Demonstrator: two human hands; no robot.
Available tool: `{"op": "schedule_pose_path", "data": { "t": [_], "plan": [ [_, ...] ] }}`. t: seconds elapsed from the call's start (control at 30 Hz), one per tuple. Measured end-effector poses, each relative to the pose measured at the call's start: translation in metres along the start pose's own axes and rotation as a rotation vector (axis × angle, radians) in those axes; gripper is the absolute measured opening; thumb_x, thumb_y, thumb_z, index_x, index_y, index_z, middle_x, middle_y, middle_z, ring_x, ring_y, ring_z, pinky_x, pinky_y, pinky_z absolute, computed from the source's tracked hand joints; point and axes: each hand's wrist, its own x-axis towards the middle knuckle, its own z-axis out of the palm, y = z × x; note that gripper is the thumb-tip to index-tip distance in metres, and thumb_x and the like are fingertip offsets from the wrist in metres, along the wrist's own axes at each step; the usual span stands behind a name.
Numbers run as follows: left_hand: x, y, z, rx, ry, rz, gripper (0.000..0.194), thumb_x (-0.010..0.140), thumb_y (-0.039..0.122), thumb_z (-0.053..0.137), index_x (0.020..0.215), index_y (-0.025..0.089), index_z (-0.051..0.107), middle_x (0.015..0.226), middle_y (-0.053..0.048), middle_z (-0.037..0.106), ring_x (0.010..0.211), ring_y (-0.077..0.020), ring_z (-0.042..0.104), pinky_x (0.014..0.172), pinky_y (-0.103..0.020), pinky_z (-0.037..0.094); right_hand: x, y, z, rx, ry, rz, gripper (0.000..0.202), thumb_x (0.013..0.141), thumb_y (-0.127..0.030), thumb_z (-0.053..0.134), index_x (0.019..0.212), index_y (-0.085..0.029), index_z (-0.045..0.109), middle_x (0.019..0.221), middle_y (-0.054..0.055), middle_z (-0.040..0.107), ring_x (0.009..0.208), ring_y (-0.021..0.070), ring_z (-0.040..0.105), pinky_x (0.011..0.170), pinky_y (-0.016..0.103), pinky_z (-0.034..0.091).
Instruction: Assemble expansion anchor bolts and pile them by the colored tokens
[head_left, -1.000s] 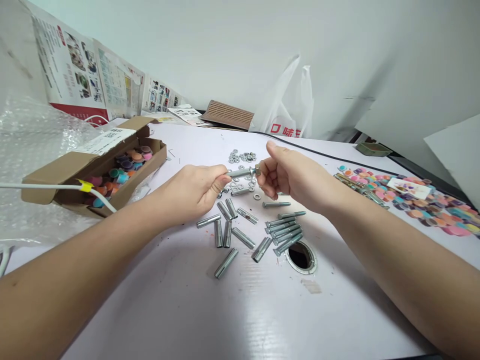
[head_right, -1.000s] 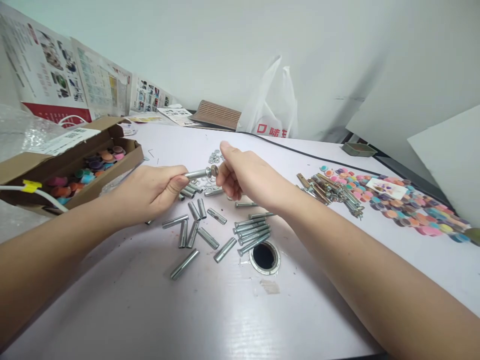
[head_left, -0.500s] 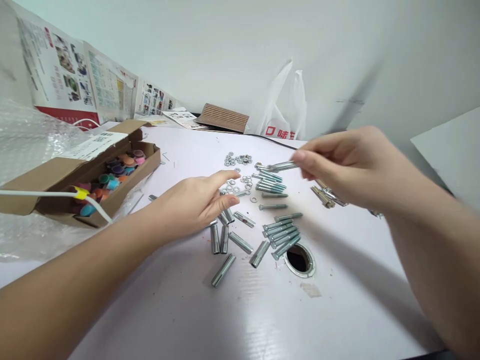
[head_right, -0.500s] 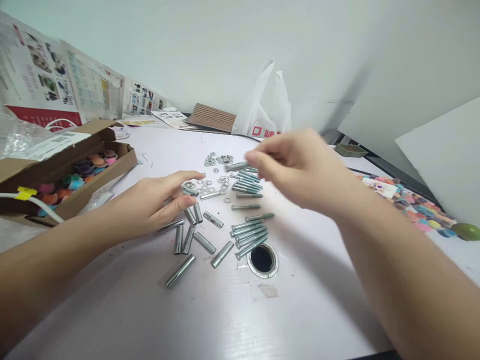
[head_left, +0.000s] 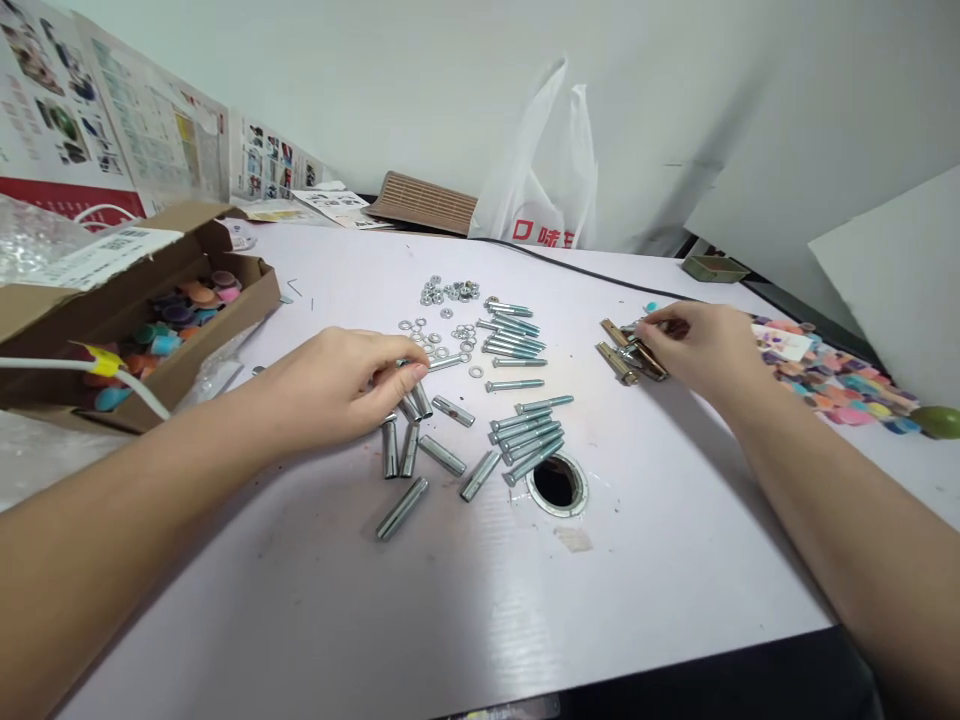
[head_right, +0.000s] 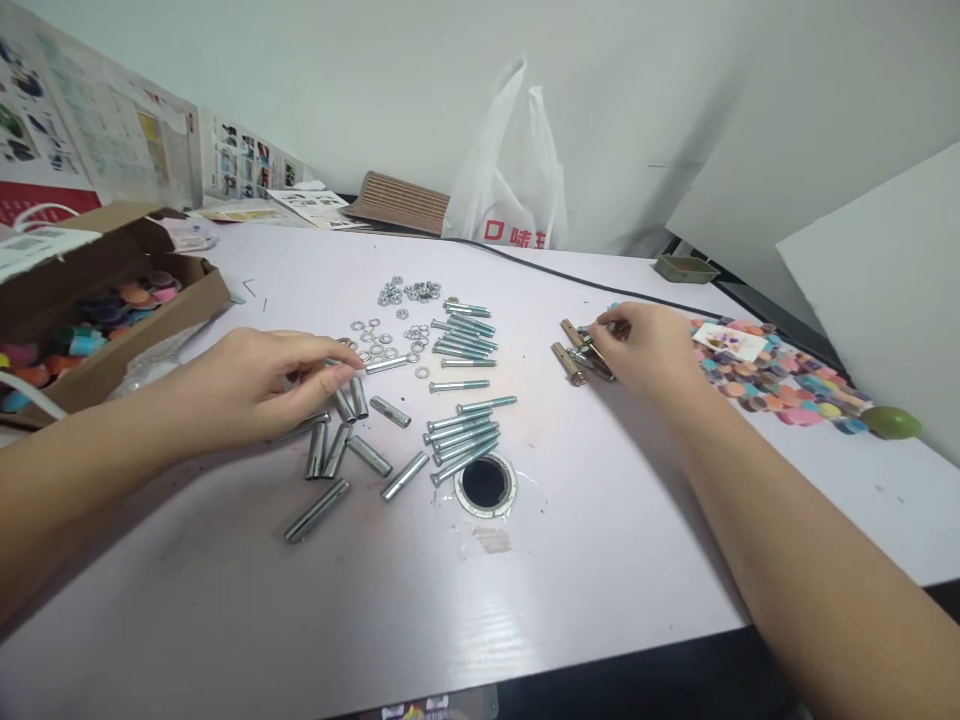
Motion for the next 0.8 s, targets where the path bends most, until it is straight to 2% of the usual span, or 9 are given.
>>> {"op": "schedule_pose_path", "data": {
  "t": [0.17, 0.33, 0.43, 0.6, 0.8],
  "plan": [
    [-0.002, 0.004, 0.0, -0.003, 0.051, 0.095, 0.028, 0.098, 0.036, 0.047, 0.092, 0.021, 0.071, 0.082, -0.001, 0.072, 0.072, -0.0131, 0.062, 0.069, -0.028, 0.043, -0.003, -0.002, 0.008, -0.072, -0.046, -0.094, 0.021, 0.085, -0.034, 0.061, 0.087, -0.017, 0.073, 0.096, 0.012, 0.071, 0.087, 0.0259, 0.062, 0.071, 0.037, 0.04],
    [-0.002, 0.007, -0.001, 0.017, 0.086, 0.112, 0.03, 0.097, 0.035, 0.047, 0.085, 0.02, 0.07, 0.071, 0.001, 0.068, 0.061, -0.0107, 0.054, 0.062, -0.026, 0.039, -0.003, 0.001, 0.009, -0.07, -0.039, -0.071, 0.018, 0.084, -0.035, 0.061, 0.084, -0.02, 0.07, 0.092, 0.01, 0.07, 0.086, 0.0274, 0.062, 0.071, 0.038, 0.042],
    [-0.002, 0.007, -0.002, 0.027, 0.081, 0.095, 0.03, 0.095, 0.035, 0.047, 0.084, 0.019, 0.07, 0.069, 0.0, 0.067, 0.059, -0.0107, 0.052, 0.061, -0.026, 0.038, -0.003, 0.001, 0.011, -0.07, -0.037, -0.072, 0.017, 0.084, -0.035, 0.061, 0.085, -0.02, 0.069, 0.09, 0.009, 0.07, 0.085, 0.0276, 0.062, 0.07, 0.038, 0.041],
    [-0.001, 0.007, -0.003, 0.011, 0.047, 0.11, 0.032, 0.094, 0.034, 0.045, 0.085, 0.019, 0.071, 0.073, -0.002, 0.069, 0.064, -0.0122, 0.056, 0.063, -0.025, 0.039, -0.004, -0.001, 0.011, -0.094, 0.001, -0.122, 0.017, 0.085, -0.036, 0.06, 0.086, -0.021, 0.07, 0.094, 0.012, 0.071, 0.089, 0.0291, 0.062, 0.072, 0.038, 0.039],
    [-0.001, 0.009, -0.002, -0.002, 0.057, 0.081, 0.032, 0.094, 0.035, 0.045, 0.085, 0.02, 0.072, 0.071, -0.002, 0.068, 0.063, -0.0138, 0.057, 0.065, -0.027, 0.041, -0.01, -0.008, 0.002, -0.059, 0.02, -0.115, 0.022, 0.089, -0.037, 0.056, 0.094, -0.02, 0.068, 0.103, 0.014, 0.072, 0.095, 0.03, 0.064, 0.079, 0.04, 0.043]
  ]
}}
